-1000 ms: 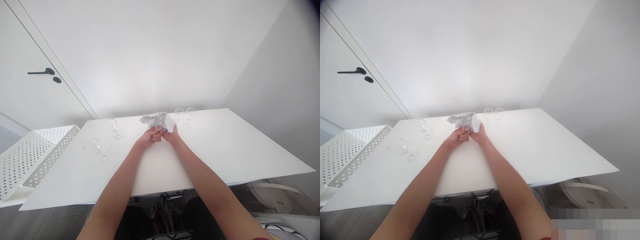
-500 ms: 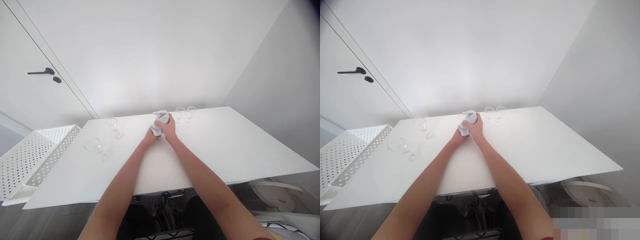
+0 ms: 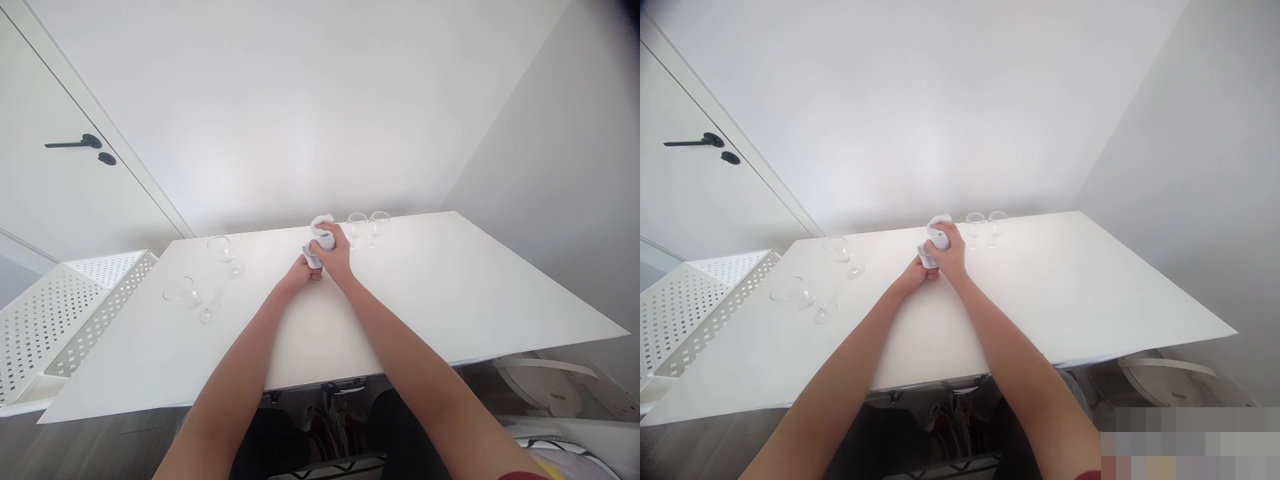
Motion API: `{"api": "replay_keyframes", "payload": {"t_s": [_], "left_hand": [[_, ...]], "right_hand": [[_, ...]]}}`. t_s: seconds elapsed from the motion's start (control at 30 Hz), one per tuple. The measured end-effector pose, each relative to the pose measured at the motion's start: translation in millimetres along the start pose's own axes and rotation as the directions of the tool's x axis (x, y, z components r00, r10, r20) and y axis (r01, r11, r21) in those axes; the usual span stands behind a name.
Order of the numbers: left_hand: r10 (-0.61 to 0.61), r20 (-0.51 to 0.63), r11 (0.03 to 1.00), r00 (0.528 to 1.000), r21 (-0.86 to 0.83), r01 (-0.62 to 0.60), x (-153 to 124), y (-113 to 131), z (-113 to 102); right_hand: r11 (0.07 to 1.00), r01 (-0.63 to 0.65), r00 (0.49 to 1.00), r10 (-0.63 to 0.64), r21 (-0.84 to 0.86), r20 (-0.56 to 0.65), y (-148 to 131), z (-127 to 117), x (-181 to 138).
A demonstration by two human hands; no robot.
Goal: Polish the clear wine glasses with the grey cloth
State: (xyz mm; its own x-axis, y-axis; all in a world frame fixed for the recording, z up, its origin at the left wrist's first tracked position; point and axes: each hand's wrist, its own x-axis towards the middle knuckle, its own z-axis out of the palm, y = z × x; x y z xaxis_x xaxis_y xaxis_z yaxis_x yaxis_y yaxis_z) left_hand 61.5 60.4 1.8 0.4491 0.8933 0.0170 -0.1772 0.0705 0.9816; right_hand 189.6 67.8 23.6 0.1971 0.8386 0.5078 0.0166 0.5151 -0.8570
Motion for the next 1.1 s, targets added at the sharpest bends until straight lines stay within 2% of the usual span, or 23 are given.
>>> {"api": "replay_keyframes", "payload": {"t_s": [0.07, 0.1, 0.17, 0.23, 0.33, 0.43, 0.53, 0.6, 0.63, 0.73, 0.8, 0.87, 0.9, 0.97, 1.03, 1.1], "left_hand": [[-0.01, 0.047, 1.0, 0.999, 0.004, 0.01, -1, -2, 0], [-0.016, 0.066, 1.0, 0.998, 0.003, 0.016, -1, -2, 0], [-0.031, 0.096, 1.0, 0.995, 0.006, 0.03, -3, -2, -2], [-0.061, 0.157, 0.998, 0.986, 0.006, 0.061, -5, -1, -4], [-0.108, 0.287, 0.993, 0.952, -0.012, 0.116, -8, 2, -6], [-0.094, 0.336, 0.994, 0.937, -0.021, 0.107, -9, 7, -7], [0.002, 0.245, 0.997, 0.97, -0.074, 0.017, -9, 11, -6], [0.075, 0.129, 0.992, 0.989, -0.109, -0.061, -7, 12, -4], [0.101, 0.069, 0.99, 0.992, -0.108, -0.094, -6, 11, -3], [0.133, -0.049, 0.99, 0.99, -0.03, -0.135, -3, 6, 2], [0.13, -0.085, 0.991, 0.988, 0.019, -0.129, 0, 1, 5], [0.126, -0.113, 0.99, 0.986, 0.085, -0.117, 1, -5, 5], [0.124, -0.134, 0.985, 0.983, 0.133, -0.106, 1, -7, 4], [0.113, -0.165, 0.97, 0.98, 0.23, -0.073, 0, -9, 2], [0.078, -0.134, 0.958, 0.988, 0.284, -0.037, -3, -9, 0], [0.043, -0.047, 0.96, 0.998, 0.277, -0.029, -5, -8, -2]], "right_hand": [[0.993, 0.1, 0.994, -0.098, -0.057, 0.042, -1, -5, 3], [0.993, 0.098, 0.994, -0.094, -0.059, 0.064, -1, -8, 6], [1.0, -0.014, 0.993, 0.015, -0.011, 0.114, 1, -15, 11], [0.979, -0.176, 0.968, 0.153, 0.1, 0.2, 5, -22, 16], [0.884, -0.331, 0.915, 0.215, 0.33, 0.342, 8, -28, 19], [0.754, -0.447, 0.878, 0.267, 0.481, 0.397, 9, -26, 15], [0.711, -0.541, 0.819, 0.324, 0.45, 0.472, 9, -15, 8], [0.763, -0.532, 0.814, 0.342, 0.366, 0.47, 9, -6, 3], [0.801, -0.504, 0.83, 0.345, 0.323, 0.439, 8, -2, 0], [0.923, -0.332, 0.929, 0.285, 0.194, 0.235, 6, 6, -7], [0.985, -0.152, 0.984, 0.144, 0.077, 0.102, 3, 7, -8], [0.999, 0.01, 0.998, -0.008, -0.037, 0.057, 0, 4, -6], [0.997, 0.049, 0.997, -0.045, -0.063, 0.06, -1, 2, -5], [1.0, -0.004, 0.997, 0.006, -0.021, 0.081, -2, -4, 1], [0.976, -0.18, 0.976, 0.162, 0.124, 0.146, 0, -12, 7], [0.889, -0.359, 0.922, 0.292, 0.283, 0.253, 3, -19, 12]]}}
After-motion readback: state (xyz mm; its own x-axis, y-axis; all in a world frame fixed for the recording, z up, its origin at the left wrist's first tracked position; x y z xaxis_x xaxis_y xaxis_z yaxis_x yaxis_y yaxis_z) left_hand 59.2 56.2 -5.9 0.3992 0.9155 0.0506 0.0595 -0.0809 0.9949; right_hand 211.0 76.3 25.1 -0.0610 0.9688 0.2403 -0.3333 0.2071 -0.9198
